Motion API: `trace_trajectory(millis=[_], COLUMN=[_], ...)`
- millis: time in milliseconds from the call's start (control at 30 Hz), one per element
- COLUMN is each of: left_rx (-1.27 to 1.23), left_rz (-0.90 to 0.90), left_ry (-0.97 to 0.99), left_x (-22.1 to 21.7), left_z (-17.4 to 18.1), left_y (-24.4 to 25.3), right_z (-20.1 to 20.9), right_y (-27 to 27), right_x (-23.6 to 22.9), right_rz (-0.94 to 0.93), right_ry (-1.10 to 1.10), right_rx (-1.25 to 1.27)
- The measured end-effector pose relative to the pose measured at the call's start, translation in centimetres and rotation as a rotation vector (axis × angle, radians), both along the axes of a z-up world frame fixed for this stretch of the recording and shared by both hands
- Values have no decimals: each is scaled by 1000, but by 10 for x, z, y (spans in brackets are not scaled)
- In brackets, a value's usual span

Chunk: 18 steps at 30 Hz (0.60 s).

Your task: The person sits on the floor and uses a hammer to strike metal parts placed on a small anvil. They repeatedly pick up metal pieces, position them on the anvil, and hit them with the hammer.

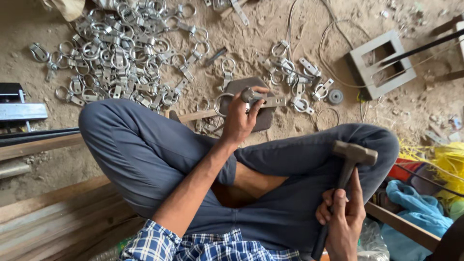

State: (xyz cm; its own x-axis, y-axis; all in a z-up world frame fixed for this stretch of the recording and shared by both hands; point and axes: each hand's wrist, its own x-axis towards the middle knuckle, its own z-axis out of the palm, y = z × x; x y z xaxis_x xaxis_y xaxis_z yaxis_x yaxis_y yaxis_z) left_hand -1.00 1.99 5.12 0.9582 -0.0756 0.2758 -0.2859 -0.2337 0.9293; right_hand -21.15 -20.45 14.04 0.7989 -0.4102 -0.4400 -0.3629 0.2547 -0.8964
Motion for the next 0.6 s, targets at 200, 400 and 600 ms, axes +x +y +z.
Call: trace_trajectory(millis=[200, 400, 600], left_rx=[192, 225, 267], left_rz=[-32, -71, -104], left_ry=[-70, -48, -47], left_x=[-3, -5, -3], left_z=[-7, -25, -27], left_y=[-1, -4, -4], right_z=[3, 5, 8], right_y=[3, 1, 2], right_x=[14, 15, 15], right_rz=[64, 50, 75], right_ry=[122, 114, 124], right_rx=[-90, -37, -65])
